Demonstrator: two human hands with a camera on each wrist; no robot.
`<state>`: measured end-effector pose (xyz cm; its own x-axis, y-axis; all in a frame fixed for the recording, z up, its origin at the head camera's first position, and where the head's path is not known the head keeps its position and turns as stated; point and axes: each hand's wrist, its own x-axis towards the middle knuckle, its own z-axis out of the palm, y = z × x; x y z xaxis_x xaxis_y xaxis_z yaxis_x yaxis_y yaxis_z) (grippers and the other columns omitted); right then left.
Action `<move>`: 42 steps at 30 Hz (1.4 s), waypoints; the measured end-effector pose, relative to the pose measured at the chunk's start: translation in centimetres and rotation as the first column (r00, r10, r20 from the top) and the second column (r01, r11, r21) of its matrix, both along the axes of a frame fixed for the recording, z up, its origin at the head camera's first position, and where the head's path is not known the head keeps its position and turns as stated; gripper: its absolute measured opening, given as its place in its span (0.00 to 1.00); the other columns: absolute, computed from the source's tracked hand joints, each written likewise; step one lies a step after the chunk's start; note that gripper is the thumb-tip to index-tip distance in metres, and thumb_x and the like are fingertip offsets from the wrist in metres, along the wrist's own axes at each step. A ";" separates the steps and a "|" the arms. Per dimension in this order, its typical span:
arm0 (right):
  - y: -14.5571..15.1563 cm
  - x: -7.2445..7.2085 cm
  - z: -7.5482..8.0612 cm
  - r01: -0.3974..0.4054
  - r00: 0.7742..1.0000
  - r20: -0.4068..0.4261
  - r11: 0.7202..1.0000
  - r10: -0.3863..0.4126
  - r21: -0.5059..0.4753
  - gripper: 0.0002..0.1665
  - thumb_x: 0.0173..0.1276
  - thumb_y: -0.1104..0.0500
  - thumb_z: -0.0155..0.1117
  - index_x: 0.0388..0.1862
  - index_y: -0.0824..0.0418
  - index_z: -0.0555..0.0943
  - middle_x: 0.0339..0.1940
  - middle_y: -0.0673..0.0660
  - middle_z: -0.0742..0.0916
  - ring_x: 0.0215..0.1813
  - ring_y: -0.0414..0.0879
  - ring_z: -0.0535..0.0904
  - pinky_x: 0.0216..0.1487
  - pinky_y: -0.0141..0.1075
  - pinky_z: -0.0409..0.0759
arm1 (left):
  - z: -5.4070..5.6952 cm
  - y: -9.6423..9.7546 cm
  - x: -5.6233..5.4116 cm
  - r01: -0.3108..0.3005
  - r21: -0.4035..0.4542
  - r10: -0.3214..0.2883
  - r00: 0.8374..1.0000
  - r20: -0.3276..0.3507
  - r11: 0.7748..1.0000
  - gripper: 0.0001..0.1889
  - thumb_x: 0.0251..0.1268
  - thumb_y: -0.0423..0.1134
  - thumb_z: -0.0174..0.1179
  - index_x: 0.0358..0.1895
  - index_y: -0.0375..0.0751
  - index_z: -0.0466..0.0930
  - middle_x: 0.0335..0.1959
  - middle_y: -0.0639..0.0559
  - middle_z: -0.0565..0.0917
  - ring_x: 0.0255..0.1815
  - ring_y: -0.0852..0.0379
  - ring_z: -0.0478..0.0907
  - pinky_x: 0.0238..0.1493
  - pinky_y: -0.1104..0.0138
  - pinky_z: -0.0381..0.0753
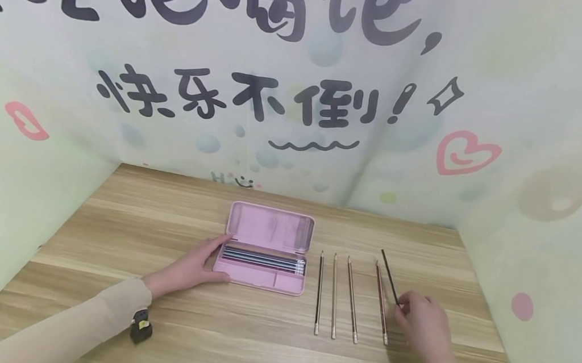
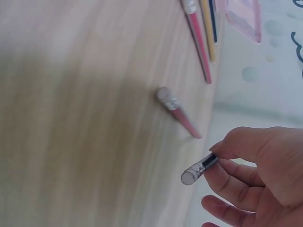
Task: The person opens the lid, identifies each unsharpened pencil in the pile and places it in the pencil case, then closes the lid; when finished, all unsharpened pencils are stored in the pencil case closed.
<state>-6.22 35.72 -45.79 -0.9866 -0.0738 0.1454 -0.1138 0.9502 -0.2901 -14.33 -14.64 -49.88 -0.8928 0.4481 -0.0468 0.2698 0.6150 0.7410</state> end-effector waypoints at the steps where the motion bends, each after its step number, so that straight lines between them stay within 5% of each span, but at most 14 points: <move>1: -0.1 0.0 0.1 -0.004 1.000 -0.004 1.000 0.004 0.000 0.08 0.61 0.67 0.72 0.38 0.69 0.85 0.27 0.52 0.88 0.37 0.58 0.81 0.40 0.60 0.80 | 0.0 0.0 0.0 0.001 0.002 -0.001 1.000 -0.003 1.000 0.53 0.61 0.52 0.76 0.83 0.39 0.55 0.79 0.33 0.65 0.80 0.29 0.56 0.82 0.39 0.50; 17: -2.4 -0.4 2.6 -0.091 0.989 -0.113 0.995 0.096 0.049 0.05 0.60 0.67 0.73 0.34 0.64 0.85 0.23 0.47 0.86 0.36 0.57 0.81 0.38 0.58 0.81 | -0.1 0.0 0.1 0.002 -0.007 -0.002 1.000 0.000 1.000 0.54 0.61 0.53 0.76 0.84 0.40 0.54 0.79 0.32 0.64 0.80 0.29 0.57 0.81 0.38 0.52; 28: -5.1 -1.4 4.6 -0.164 0.978 -0.116 0.982 0.175 0.097 0.06 0.60 0.67 0.76 0.33 0.62 0.85 0.24 0.47 0.86 0.38 0.57 0.82 0.41 0.56 0.83 | 0.0 -0.1 0.0 0.013 -0.004 -0.013 1.000 -0.017 1.000 0.53 0.61 0.52 0.76 0.83 0.37 0.54 0.79 0.31 0.64 0.80 0.31 0.59 0.83 0.40 0.48; 42: -9.1 -2.8 7.2 -0.253 0.962 -0.073 0.962 0.261 0.103 0.07 0.61 0.66 0.74 0.37 0.60 0.85 0.26 0.44 0.85 0.44 0.56 0.82 0.44 0.54 0.83 | 0.1 0.1 0.1 -0.006 0.039 0.006 1.000 -0.008 0.999 0.57 0.59 0.51 0.78 0.83 0.33 0.50 0.79 0.34 0.65 0.80 0.31 0.57 0.81 0.39 0.55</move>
